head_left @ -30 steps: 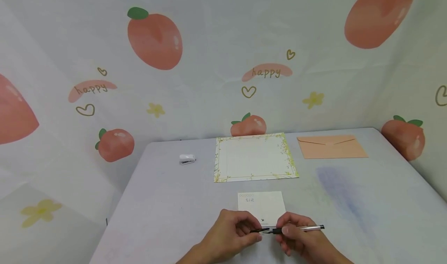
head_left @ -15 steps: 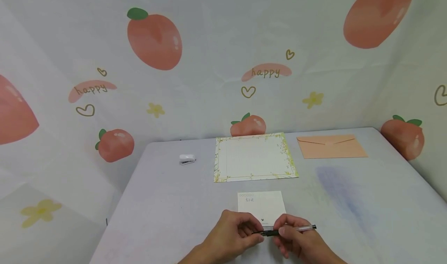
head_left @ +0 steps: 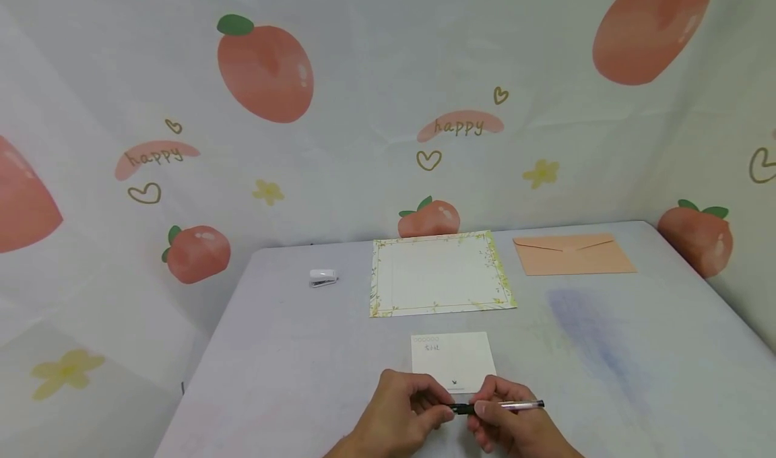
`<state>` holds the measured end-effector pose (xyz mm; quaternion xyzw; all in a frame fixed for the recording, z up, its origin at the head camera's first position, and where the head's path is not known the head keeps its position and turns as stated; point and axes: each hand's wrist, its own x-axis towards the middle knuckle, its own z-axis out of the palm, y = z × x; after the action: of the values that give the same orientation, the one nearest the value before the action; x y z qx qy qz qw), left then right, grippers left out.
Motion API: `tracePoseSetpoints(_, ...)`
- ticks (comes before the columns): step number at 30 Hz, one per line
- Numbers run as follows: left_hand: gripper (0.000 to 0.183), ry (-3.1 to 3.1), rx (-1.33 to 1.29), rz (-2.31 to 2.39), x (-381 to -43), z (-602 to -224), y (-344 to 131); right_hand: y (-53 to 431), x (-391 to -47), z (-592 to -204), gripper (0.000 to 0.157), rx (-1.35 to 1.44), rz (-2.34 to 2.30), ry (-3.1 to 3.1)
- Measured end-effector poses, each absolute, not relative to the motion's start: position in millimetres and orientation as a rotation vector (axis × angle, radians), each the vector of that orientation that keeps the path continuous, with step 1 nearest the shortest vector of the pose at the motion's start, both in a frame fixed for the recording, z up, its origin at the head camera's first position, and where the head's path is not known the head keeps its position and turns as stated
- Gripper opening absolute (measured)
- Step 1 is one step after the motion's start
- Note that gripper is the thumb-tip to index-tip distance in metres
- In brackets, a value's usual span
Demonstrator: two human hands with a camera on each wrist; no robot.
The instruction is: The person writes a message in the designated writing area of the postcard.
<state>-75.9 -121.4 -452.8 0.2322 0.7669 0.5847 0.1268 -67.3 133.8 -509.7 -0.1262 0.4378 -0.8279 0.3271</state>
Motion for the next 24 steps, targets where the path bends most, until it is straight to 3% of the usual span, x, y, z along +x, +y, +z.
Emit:
tracePoseSetpoints(9, 0.004, 2.203, 0.702, 1.709, -76, -452, -122, 132, -65, -506, 0.024, -0.331, -2.146, 1.127)
tracePoseSetpoints(16, 0.004, 2.181, 0.688, 1.681, -84, -446, -132, 154, -66, -503, 0.046, -0.277, -2.087, 1.109)
tracePoseSetpoints(24, 0.011, 2.152, 0.603, 1.706, -97, -441, -138, 166, -60, -506, 0.031, -0.336, -2.046, 1.193)
